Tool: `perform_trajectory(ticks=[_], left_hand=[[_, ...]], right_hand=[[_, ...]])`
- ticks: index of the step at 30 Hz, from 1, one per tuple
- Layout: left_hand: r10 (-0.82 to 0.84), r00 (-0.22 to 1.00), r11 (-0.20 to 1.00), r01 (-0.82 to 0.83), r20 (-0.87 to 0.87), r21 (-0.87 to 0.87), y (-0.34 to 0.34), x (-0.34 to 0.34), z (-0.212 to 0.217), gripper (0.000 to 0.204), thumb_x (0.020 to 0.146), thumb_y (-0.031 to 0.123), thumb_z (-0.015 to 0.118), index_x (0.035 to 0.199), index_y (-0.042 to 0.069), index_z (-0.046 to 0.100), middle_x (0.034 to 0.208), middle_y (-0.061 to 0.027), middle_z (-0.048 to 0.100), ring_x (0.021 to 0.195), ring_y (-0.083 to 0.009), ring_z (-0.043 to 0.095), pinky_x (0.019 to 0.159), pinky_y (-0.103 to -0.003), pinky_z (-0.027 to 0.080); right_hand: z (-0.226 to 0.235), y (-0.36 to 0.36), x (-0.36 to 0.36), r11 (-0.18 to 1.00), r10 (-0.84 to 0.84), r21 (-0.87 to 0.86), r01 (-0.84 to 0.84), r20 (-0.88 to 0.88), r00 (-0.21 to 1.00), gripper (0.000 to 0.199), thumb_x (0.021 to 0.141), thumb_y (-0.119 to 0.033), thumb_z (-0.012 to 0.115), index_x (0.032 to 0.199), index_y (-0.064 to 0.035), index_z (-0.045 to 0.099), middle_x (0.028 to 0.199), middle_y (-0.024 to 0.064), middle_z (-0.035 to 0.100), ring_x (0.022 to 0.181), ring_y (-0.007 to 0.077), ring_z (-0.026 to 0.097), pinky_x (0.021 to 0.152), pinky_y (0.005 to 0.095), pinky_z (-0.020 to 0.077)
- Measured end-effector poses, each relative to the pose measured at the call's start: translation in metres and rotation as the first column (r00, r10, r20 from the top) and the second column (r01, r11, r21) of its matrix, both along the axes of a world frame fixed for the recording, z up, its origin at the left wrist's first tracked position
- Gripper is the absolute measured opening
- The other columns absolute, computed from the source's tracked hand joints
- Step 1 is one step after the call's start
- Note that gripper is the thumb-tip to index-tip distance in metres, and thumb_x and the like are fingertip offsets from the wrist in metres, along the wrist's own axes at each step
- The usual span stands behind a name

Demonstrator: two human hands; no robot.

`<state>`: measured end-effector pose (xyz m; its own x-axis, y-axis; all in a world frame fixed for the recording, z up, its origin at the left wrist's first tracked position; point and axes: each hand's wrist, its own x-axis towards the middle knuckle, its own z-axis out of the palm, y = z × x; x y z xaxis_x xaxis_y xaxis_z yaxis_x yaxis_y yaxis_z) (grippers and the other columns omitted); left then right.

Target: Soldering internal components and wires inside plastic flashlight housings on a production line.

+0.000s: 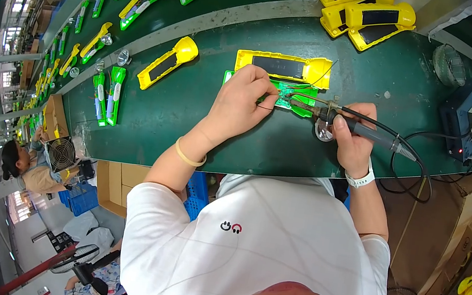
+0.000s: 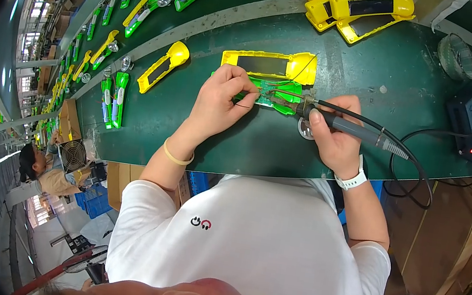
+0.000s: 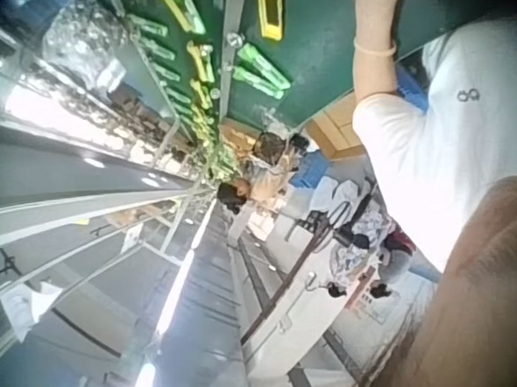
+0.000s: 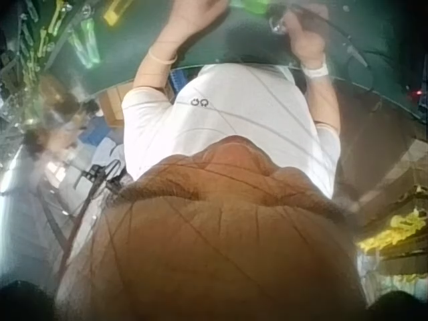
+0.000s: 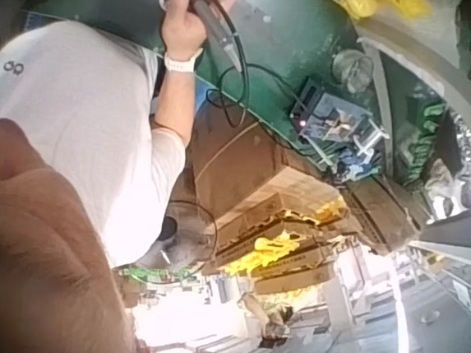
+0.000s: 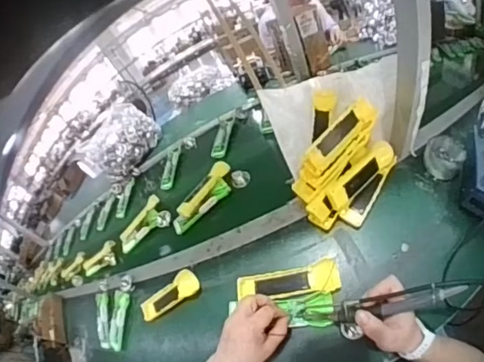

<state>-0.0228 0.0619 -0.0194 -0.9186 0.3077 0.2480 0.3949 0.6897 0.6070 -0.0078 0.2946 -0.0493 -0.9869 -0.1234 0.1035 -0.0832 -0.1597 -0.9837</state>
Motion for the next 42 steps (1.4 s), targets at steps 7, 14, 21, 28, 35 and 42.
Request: perform_trajectory(ticks=[7,14,21,28,35,42], left_hand=[[-0.011,1.000,1.000,0.010,0.014,0.005,0.001,0.000,0.001,0.011,0.070,0.005,0.067,0.075,0.003,0.057,0.084,-0.0098,0.052,0.077,-0.0261,0.054,0.066,-0.034,0.046],[-0.010,1.000,1.000,0.010,0.025,0.006,0.002,0.000,0.002,0.011,0.070,0.005,0.066,0.076,0.002,0.057,0.084,-0.0101,0.052,0.078,-0.0264,0.053,0.067,-0.034,0.046],[-0.017,1.000,0.999,0.017,0.017,-0.029,0.004,-0.002,0.005,0.012,0.069,0.004,0.067,0.076,0.005,0.058,0.084,-0.0073,0.052,0.078,-0.0247,0.055,0.067,-0.033,0.046],[0.042,0.997,0.999,-0.042,-0.070,0.013,0.003,0.002,0.018,0.023,0.064,0.015,0.074,0.076,0.005,0.057,0.086,-0.0105,0.051,0.080,-0.0262,0.052,0.069,-0.036,0.046],[0.130,0.929,0.991,-0.134,0.347,-0.012,-0.022,0.027,0.043,0.016,0.069,0.010,0.073,0.077,0.003,0.060,0.068,-0.0058,0.055,0.053,-0.0143,0.051,0.050,-0.026,0.043],[-0.189,0.945,0.982,0.187,-0.265,-0.033,-0.007,-0.001,0.003,0.023,0.067,0.000,0.070,0.089,0.007,0.066,0.078,-0.0048,0.058,0.069,-0.0214,0.056,0.063,-0.029,0.047]], right_hand=[[0.002,0.001,-0.002,1.000,0.025,0.014,-0.026,0.026,0.999,0.023,0.084,-0.009,0.062,0.092,-0.0033,0.042,0.075,0.0013,0.051,0.064,0.0039,0.047,0.056,0.0190,0.0390],[-0.003,0.004,0.000,0.999,-0.014,-0.031,0.014,0.028,1.000,0.022,0.085,-0.008,0.060,0.095,-0.0034,0.042,0.076,0.0025,0.050,0.062,0.0044,0.047,0.055,0.0187,0.0396],[0.001,0.009,-0.001,0.981,-0.077,-0.175,0.084,0.045,0.996,0.019,0.087,-0.015,0.057,0.095,-0.0049,0.041,0.076,0.0029,0.046,0.056,0.0071,0.045,0.051,0.0208,0.0380],[0.003,0.009,0.000,0.985,-0.097,-0.139,0.101,0.035,0.995,0.023,0.086,-0.018,0.058,0.095,-0.0058,0.041,0.076,0.0029,0.045,0.056,0.0082,0.043,0.049,0.0208,0.0368],[0.001,0.012,0.001,0.992,-0.063,-0.109,0.063,0.001,0.998,0.023,0.086,-0.014,0.058,0.096,-0.0042,0.039,0.074,0.0039,0.048,0.056,0.0068,0.045,0.049,0.0203,0.0380],[0.000,0.013,0.000,0.989,-0.086,-0.120,0.090,0.036,0.996,0.022,0.085,-0.017,0.059,0.094,-0.0061,0.041,0.077,0.0029,0.045,0.053,0.0077,0.042,0.046,0.0205,0.0352]])
